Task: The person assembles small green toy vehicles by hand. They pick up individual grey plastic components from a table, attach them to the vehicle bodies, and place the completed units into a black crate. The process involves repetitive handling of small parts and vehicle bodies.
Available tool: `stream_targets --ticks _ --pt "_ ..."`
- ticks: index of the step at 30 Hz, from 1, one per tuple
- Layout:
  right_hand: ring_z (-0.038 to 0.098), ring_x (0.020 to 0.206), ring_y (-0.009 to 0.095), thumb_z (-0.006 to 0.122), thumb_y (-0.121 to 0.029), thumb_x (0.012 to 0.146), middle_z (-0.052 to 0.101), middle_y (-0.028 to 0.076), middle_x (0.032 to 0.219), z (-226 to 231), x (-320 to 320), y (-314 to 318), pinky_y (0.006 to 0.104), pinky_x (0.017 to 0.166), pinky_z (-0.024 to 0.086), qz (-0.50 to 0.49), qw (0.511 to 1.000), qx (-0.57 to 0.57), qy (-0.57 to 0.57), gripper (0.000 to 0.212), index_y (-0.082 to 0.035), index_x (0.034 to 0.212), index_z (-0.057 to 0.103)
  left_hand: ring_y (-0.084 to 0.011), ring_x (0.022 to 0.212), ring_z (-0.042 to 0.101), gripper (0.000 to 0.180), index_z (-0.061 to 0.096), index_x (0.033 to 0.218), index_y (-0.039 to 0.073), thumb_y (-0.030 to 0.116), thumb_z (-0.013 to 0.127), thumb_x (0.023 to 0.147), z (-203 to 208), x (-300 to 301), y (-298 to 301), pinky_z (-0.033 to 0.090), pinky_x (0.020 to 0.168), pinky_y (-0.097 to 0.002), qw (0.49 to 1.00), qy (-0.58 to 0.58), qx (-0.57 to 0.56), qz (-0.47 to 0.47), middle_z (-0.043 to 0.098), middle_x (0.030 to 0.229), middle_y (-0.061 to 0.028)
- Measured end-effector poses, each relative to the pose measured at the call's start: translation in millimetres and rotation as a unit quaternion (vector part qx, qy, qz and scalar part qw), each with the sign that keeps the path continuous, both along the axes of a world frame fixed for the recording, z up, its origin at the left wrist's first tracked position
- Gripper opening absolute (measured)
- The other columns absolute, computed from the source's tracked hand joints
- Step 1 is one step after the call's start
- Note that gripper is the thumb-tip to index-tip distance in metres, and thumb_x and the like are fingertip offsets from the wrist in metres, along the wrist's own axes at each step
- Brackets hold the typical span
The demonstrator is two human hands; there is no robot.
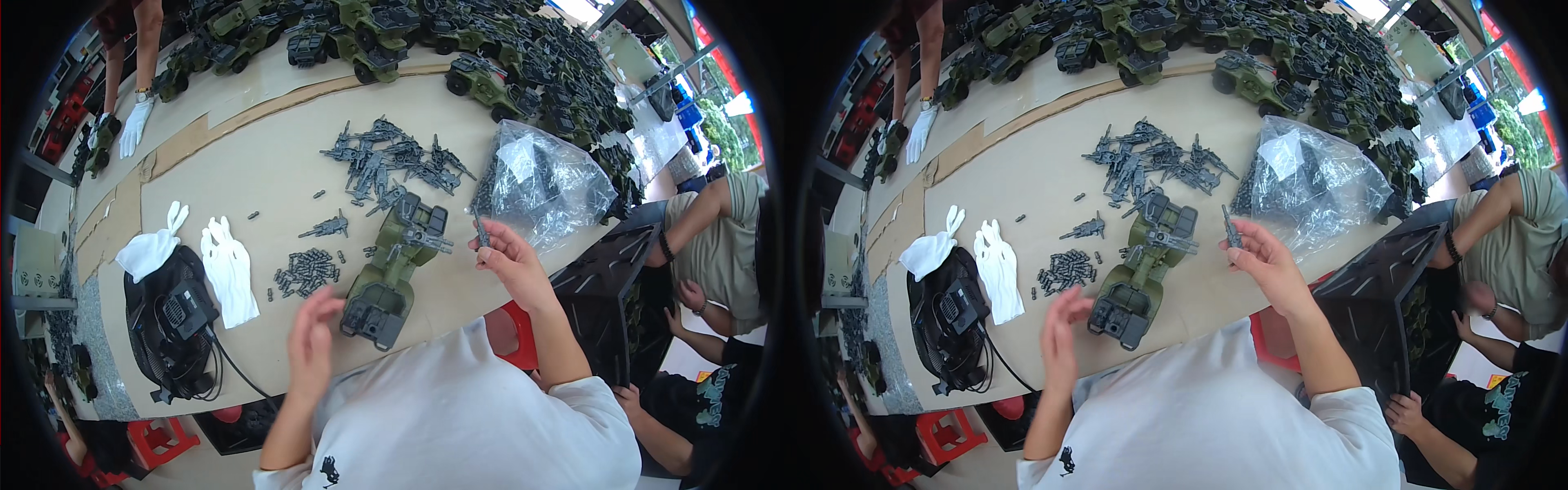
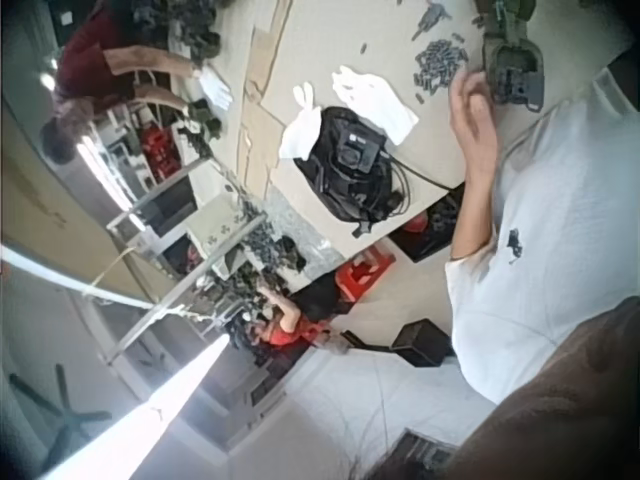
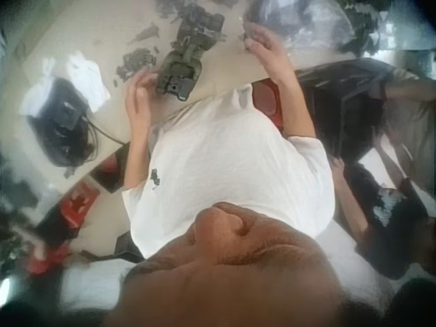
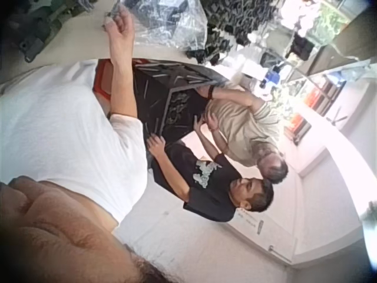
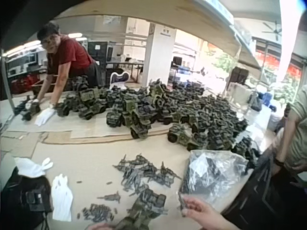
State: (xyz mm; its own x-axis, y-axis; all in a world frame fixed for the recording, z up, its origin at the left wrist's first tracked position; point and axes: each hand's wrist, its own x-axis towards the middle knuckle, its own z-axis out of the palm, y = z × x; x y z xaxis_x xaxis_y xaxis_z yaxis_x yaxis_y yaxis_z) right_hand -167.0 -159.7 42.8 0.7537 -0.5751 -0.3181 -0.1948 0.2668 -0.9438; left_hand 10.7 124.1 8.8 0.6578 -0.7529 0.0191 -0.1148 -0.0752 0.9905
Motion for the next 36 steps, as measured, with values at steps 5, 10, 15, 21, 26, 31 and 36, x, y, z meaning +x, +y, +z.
stream_targets --ticks 5,10,15,21,26,31,36 --pt "0.059 0.089 0.014 0.058 -0.007 0.092 0.058 0.010 0.120 -24.1 19.1 9.9 0.0286 0.086 0.051 -0.056 0.963 0.235 -0.121 0.039 -0.001 0.130 0.049 -0.0190 0.119 0.051 0.056 0.039 0.142 0.000 0.030 0.056 0.098 29.3 57.9 -55.8 0.041 0.097 -0.0324 0.970 0.156 0.151 -0.111 0.054 0.132 -0.0142" --pt "0.057 0.093 0.014 0.056 -0.008 0.093 0.054 0.012 0.127 -32.6 32.4 41.3 0.0299 0.087 0.051 -0.121 0.932 0.298 -0.170 0.039 -0.001 0.130 0.046 -0.0153 0.114 0.054 0.066 0.035 0.143 -0.001 0.033 0.062 0.094 27.5 54.6 -78.6 0.044 0.095 -0.0311 0.924 0.242 0.202 -0.218 0.059 0.122 -0.0113" --pt "0.057 0.094 0.013 0.055 -0.010 0.095 0.051 0.009 0.128 -13.8 49.2 52.5 0.0300 0.089 0.050 -0.095 0.924 0.296 -0.222 0.040 -0.003 0.132 0.043 -0.0134 0.107 0.058 0.069 0.038 0.140 -0.002 0.030 0.070 0.088 18.8 45.7 -83.3 0.049 0.090 -0.0322 0.883 0.413 0.116 -0.191 0.067 0.110 -0.0079" --pt "0.060 0.097 0.014 0.055 -0.015 0.096 0.056 0.005 0.113 2.1 64.2 48.1 0.0305 0.089 0.051 0.008 0.847 0.461 -0.266 0.036 -0.005 0.129 0.047 -0.0249 0.118 0.056 0.063 0.040 0.138 0.000 0.035 0.063 0.090 16.6 -4.9 -68.6 0.050 0.097 -0.0412 0.798 0.570 -0.153 -0.118 0.052 0.133 -0.0138" --pt "0.055 0.087 0.013 0.055 -0.023 0.098 0.057 0.002 0.103 13.4 48.6 32.1 0.0301 0.084 0.046 0.046 0.837 0.476 -0.267 0.036 -0.005 0.128 0.048 -0.0258 0.113 0.057 0.062 0.036 0.140 0.000 0.042 0.049 0.096 28.2 -5.6 -56.7 0.053 0.092 -0.0423 0.810 0.526 -0.254 -0.050 0.052 0.130 -0.0162" --pt "0.052 0.088 0.013 0.054 -0.023 0.098 0.056 0.001 0.103 19.3 31.7 35.3 0.0304 0.084 0.045 0.126 0.865 0.428 -0.230 0.037 -0.005 0.130 0.050 -0.0213 0.107 0.059 0.055 0.038 0.139 0.000 0.037 0.046 0.099 37.5 0.6 -59.9 0.057 0.086 -0.0398 0.790 0.542 -0.287 0.027 0.055 0.124 -0.0154" --pt "0.057 0.089 0.011 0.057 -0.022 0.097 0.058 0.002 0.112 32.6 27.2 46.9 0.0279 0.079 0.048 0.164 0.865 0.436 -0.187 0.037 -0.003 0.129 0.051 -0.0189 0.103 0.060 0.047 0.043 0.136 0.003 0.032 0.049 0.100 36.9 -1.7 -62.2 0.055 0.084 -0.0358 0.796 0.537 -0.273 0.059 0.060 0.114 -0.0122"
